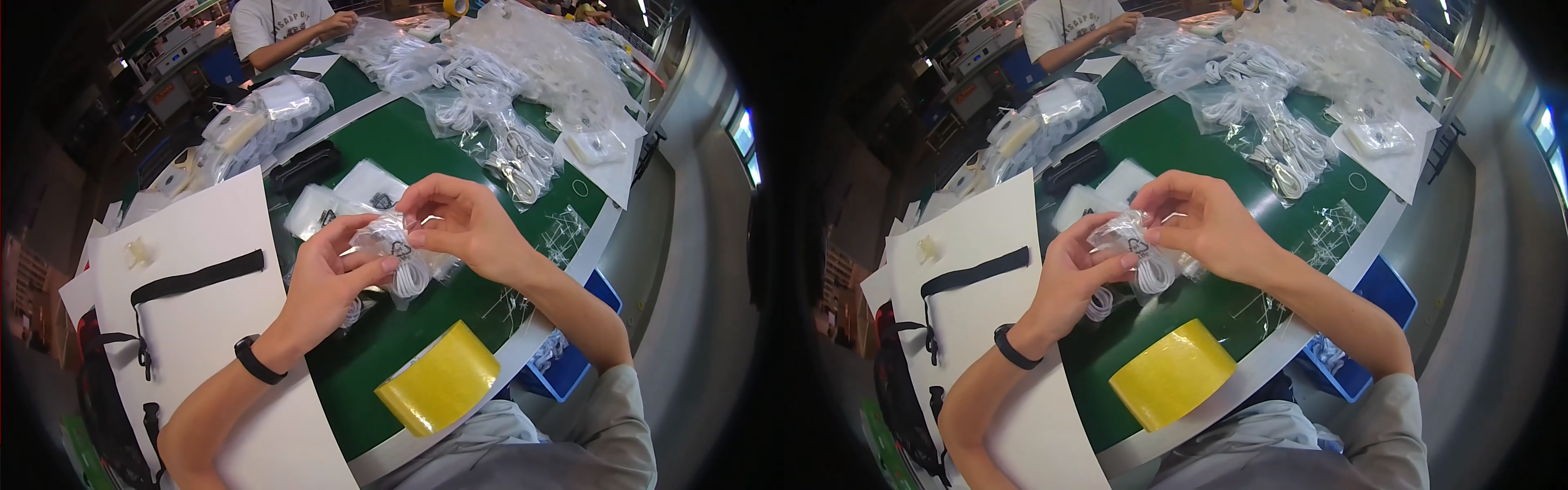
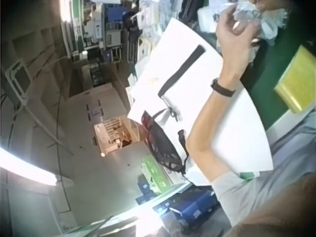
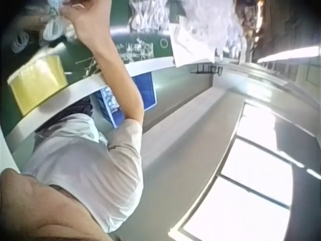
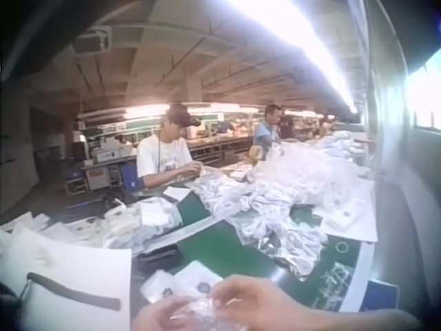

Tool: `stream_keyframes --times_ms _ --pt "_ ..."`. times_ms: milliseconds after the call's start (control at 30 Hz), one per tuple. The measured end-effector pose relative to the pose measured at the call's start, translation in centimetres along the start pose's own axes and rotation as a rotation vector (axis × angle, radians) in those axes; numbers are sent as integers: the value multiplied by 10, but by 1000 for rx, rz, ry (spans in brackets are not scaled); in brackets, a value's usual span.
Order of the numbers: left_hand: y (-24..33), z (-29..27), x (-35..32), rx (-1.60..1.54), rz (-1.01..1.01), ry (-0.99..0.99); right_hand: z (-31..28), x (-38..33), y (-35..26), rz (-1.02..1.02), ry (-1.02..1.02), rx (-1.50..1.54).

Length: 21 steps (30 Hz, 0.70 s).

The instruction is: Packing white coiled cables into individual plastic bags.

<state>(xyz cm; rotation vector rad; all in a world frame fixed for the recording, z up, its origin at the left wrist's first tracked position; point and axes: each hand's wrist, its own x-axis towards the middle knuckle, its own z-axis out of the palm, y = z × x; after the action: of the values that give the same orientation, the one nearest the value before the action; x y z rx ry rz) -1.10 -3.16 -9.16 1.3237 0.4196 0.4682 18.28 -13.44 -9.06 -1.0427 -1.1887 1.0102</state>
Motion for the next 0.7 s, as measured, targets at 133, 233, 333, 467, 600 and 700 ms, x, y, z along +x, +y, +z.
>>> stream_keyframes --times_ms 133,233,333,467,600,700 --pt "3 -5 -1 43 25 -26 2 0 1 34 35 64" --pt "9 -5 0 134 48 -72 -2 2 3 84 7 -22" --pt "9 -5 0 136 34 -17 -2 1 2 73 12 -30" --pt "9 0 0 77 -4 -31 3 -4 -4 108 27 -151" --pt "17 -1 -2 227 -27 -68 10 -6 -8 -3 108 -364" --pt "32 7 -4 106 14 -85 11 -6 -11 -58 102 -472"
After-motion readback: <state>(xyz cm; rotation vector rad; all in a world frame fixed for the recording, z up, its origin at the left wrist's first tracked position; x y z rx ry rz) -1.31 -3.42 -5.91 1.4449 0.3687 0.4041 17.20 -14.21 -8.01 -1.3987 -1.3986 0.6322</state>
